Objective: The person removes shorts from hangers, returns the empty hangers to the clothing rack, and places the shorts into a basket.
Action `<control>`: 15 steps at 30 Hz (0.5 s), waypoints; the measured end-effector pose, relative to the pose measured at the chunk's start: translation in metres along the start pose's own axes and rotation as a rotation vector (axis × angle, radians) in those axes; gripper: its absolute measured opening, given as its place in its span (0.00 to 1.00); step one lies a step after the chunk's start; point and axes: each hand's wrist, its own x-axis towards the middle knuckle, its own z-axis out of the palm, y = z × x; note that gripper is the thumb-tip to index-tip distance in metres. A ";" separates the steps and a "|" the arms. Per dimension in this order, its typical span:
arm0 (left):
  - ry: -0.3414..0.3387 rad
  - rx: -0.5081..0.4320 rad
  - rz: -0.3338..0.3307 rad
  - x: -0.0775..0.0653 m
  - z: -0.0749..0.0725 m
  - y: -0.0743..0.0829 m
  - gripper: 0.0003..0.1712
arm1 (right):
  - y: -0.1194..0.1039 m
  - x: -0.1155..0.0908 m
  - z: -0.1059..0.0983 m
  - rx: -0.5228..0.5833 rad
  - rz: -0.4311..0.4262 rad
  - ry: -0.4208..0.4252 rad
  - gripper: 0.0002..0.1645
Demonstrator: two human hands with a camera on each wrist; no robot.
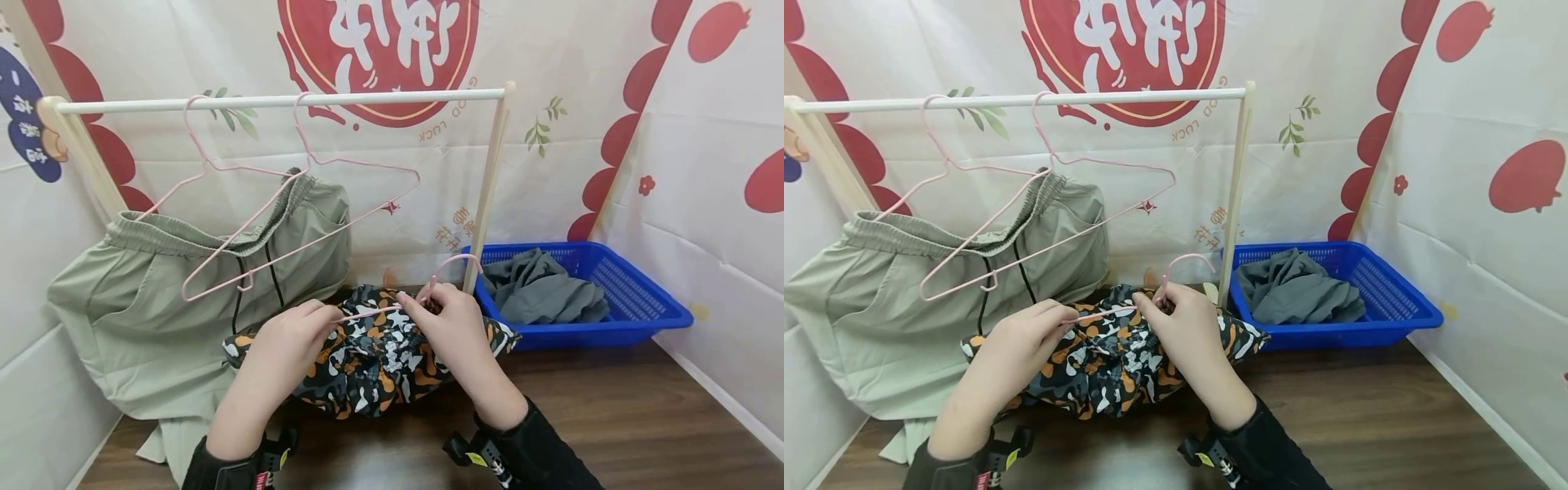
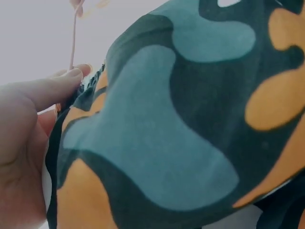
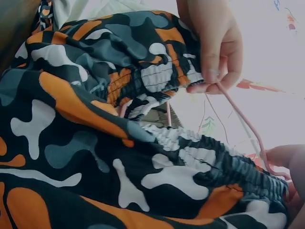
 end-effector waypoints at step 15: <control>-0.058 0.072 -0.158 -0.001 -0.011 -0.002 0.05 | 0.003 0.003 -0.011 0.045 -0.046 0.049 0.15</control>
